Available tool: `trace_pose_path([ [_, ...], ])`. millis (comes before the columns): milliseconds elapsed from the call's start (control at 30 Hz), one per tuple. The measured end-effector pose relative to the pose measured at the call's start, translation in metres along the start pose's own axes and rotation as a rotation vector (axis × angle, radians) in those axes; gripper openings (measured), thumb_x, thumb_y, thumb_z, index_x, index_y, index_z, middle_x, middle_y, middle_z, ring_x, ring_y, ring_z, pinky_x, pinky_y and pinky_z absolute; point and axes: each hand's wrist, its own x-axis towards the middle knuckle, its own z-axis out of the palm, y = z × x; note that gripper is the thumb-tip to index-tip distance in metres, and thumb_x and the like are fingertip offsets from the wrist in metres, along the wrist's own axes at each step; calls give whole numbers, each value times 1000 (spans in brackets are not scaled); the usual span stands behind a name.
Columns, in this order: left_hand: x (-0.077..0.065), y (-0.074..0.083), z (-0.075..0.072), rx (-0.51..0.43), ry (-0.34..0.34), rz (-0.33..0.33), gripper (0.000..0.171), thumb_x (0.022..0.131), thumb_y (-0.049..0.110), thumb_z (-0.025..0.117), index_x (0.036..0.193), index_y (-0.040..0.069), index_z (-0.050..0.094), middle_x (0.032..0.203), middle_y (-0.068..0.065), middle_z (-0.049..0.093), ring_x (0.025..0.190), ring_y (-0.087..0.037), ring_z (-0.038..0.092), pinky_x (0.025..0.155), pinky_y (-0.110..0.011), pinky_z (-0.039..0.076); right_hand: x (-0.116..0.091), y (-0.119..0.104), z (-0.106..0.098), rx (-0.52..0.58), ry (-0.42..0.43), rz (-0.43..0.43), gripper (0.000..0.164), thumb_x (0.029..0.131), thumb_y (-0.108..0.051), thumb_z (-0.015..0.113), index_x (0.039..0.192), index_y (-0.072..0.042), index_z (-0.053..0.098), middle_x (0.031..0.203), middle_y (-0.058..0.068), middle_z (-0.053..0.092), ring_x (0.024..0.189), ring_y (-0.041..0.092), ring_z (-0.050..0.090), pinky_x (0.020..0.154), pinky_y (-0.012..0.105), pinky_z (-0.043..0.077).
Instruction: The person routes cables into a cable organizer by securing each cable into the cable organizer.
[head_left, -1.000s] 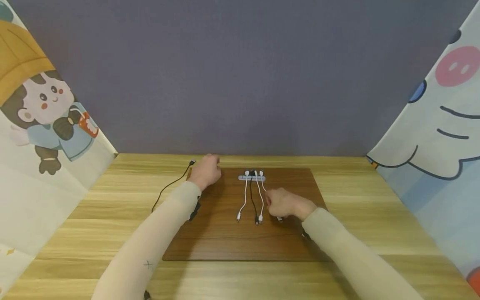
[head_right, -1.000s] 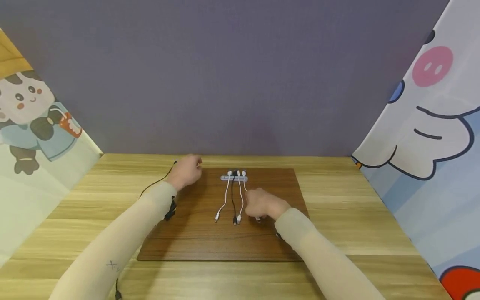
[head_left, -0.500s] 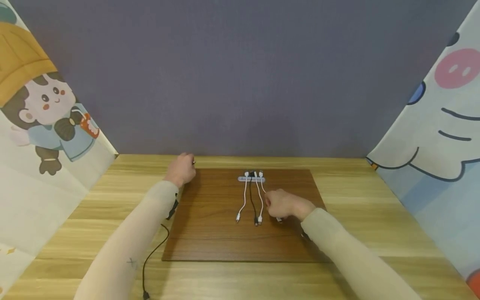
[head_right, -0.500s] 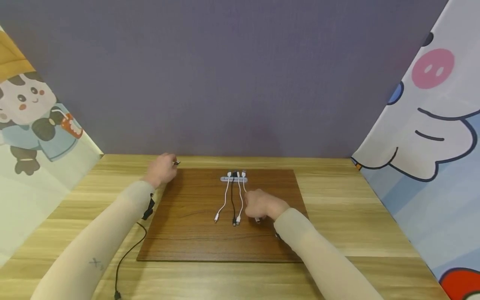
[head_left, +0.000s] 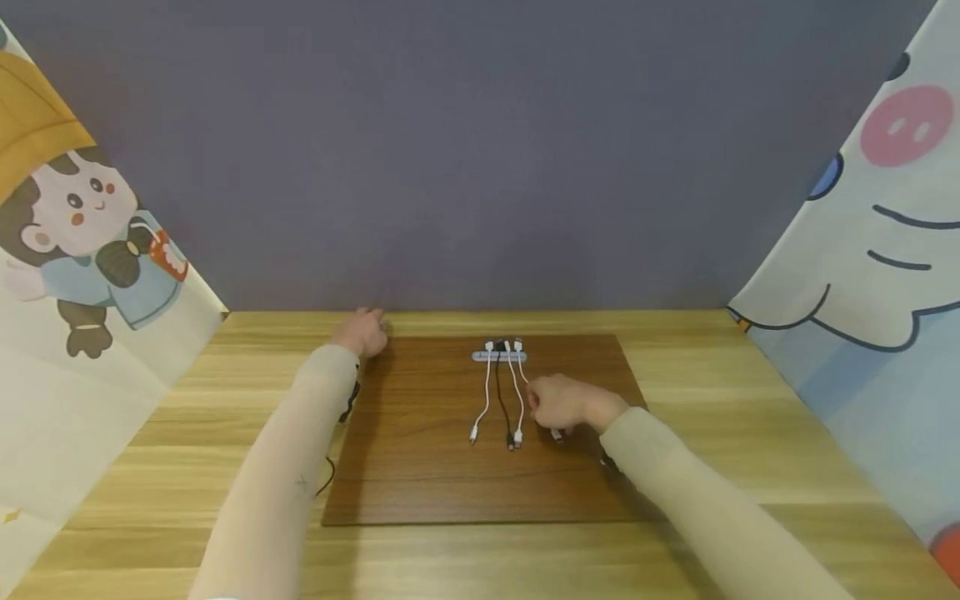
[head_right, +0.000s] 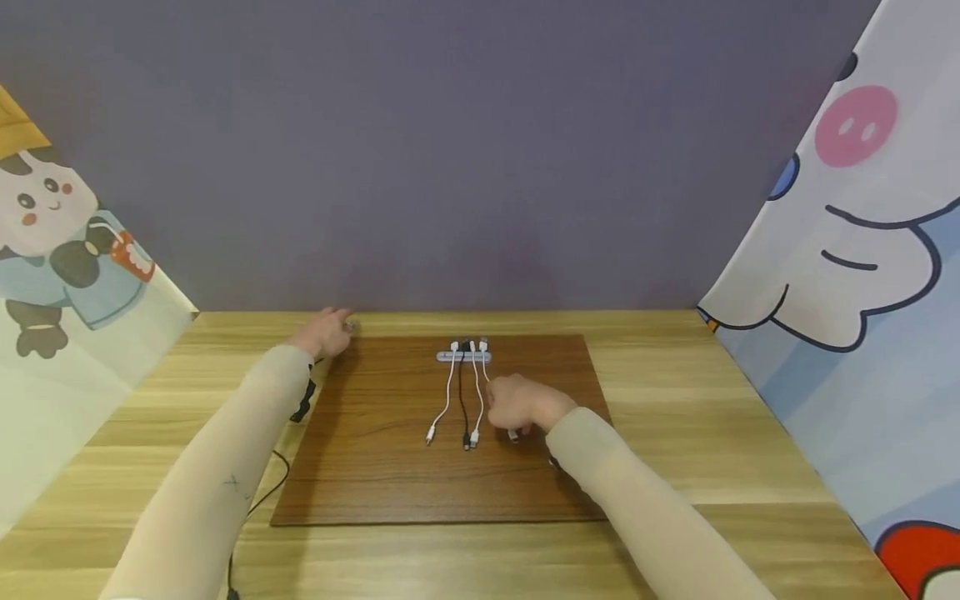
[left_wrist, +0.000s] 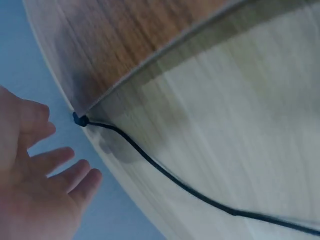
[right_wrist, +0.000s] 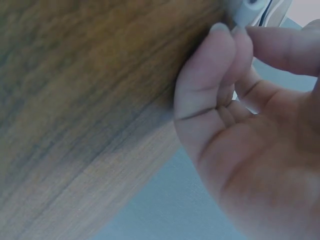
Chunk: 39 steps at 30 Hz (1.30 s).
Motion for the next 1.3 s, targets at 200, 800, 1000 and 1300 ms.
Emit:
trace_pose_path([
  [200, 7, 6, 2, 23, -76, 9, 57, 98, 8, 31, 154, -4, 34, 159, -27, 32, 147, -46, 27, 120, -53, 23, -3, -3, -2, 44, -19, 16, 14, 96, 0, 46, 90, -8, 56, 76, 5, 52, 58, 14, 48, 52, 29, 50],
  [800, 8, 0, 3, 58, 145, 14, 35, 92, 1, 65, 125, -9, 61, 127, -31, 55, 112, -46, 60, 95, -55, 51, -3, -4, 0, 29, -22, 11, 14, 97, 1, 46, 92, -7, 57, 79, 7, 55, 59, 15, 50, 53, 30, 50],
  [1000, 5, 10, -5, 50, 156, 67, 55, 95, 10, 70, 144, -6, 48, 143, -31, 48, 127, -47, 52, 106, -57, 43, -2, -2, 0, 22, -9, -3, 13, 97, -1, 48, 91, -8, 57, 77, 6, 55, 58, 14, 50, 51, 28, 48],
  [1300, -5, 32, -23, -94, 190, 139, 32, 93, 1, 51, 121, -3, 64, 119, -20, 58, 108, -39, 58, 90, -52, 50, -5, 0, 3, 16, 79, -45, 11, 95, -3, 59, 85, -9, 58, 74, 4, 58, 59, 14, 54, 55, 28, 48],
])
